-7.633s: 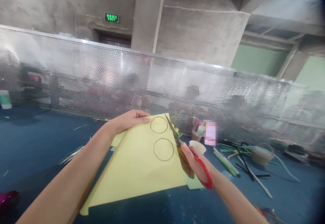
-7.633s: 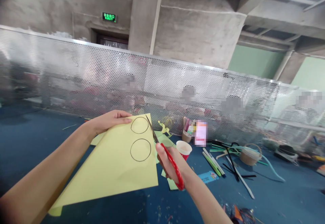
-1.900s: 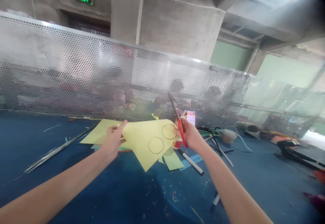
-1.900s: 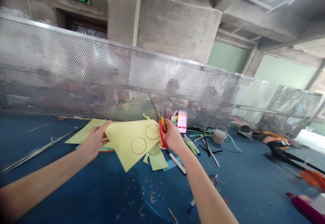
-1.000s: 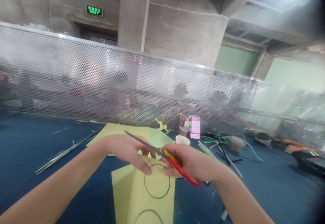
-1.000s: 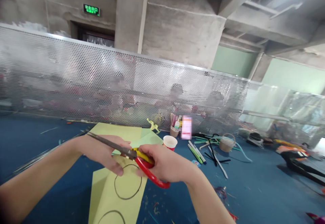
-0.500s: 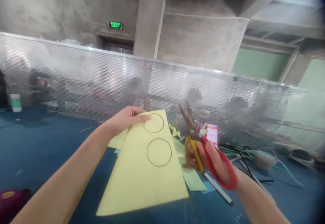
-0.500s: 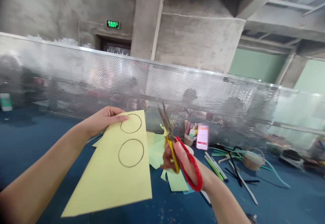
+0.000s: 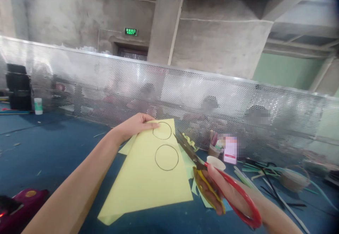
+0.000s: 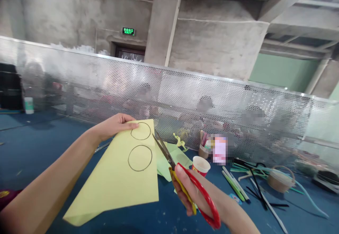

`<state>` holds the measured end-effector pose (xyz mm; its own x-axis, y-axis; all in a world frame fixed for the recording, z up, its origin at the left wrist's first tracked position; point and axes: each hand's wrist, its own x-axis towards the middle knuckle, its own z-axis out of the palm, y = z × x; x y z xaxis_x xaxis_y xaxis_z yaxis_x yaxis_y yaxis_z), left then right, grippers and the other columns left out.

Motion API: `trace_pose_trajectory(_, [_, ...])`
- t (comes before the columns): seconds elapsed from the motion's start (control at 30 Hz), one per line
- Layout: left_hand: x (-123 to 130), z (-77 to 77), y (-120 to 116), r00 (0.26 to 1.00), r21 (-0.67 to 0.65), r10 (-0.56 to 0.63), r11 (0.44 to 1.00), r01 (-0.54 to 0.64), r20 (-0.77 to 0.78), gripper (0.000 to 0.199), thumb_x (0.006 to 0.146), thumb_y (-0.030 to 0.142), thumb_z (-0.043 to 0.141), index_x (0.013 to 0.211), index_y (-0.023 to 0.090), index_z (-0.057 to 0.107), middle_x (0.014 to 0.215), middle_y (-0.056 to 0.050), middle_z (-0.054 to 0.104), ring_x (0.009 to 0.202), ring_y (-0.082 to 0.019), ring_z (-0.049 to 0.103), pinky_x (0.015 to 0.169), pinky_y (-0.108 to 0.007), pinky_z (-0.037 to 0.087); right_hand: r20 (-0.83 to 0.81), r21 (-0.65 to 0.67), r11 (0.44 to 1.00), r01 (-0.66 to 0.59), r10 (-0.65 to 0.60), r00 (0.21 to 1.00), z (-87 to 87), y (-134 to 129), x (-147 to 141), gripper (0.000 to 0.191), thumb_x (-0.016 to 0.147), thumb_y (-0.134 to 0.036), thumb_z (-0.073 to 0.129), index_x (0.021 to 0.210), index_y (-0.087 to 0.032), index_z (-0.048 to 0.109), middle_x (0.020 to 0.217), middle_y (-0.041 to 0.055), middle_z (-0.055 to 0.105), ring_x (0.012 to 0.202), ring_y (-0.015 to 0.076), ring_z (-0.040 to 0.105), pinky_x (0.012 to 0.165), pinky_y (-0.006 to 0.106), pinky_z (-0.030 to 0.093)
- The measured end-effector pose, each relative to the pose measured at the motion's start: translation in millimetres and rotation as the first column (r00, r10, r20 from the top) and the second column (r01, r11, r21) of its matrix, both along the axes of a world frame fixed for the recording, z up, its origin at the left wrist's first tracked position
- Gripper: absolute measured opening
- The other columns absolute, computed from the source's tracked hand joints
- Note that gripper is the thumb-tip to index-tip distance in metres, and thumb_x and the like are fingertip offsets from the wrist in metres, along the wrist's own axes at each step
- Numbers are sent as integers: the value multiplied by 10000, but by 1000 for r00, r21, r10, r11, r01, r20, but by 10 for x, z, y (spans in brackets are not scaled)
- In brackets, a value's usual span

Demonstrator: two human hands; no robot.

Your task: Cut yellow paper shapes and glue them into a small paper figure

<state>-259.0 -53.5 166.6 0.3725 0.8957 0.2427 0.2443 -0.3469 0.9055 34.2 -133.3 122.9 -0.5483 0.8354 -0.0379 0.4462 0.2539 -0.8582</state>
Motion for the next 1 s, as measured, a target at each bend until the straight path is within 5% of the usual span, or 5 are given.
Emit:
trace_pose_trajectory(0.47, [236,-32,-61,993,-4,-105,994,105,-57,349,711,484,646,804,155,715,747,-85,712,558,-162,626,497,-234,476,-35,34,997,64,-63,997,-32,-32,-102,480,842,-635,297,607,-242,437,499,-11,503,468,150,497,504,285,407])
trace_pose_trajectory(1.0, [301,-6,-124,988,-30,-148,989,147,-40,332,728,466,647,778,142,700,708,-69,702,550,-142,622,498,-219,478,6,229,963,141,-146,989,-40,-62,-222,573,845,-670,204,506,-229,344,448,-8,432,500,152,495,523,269,411])
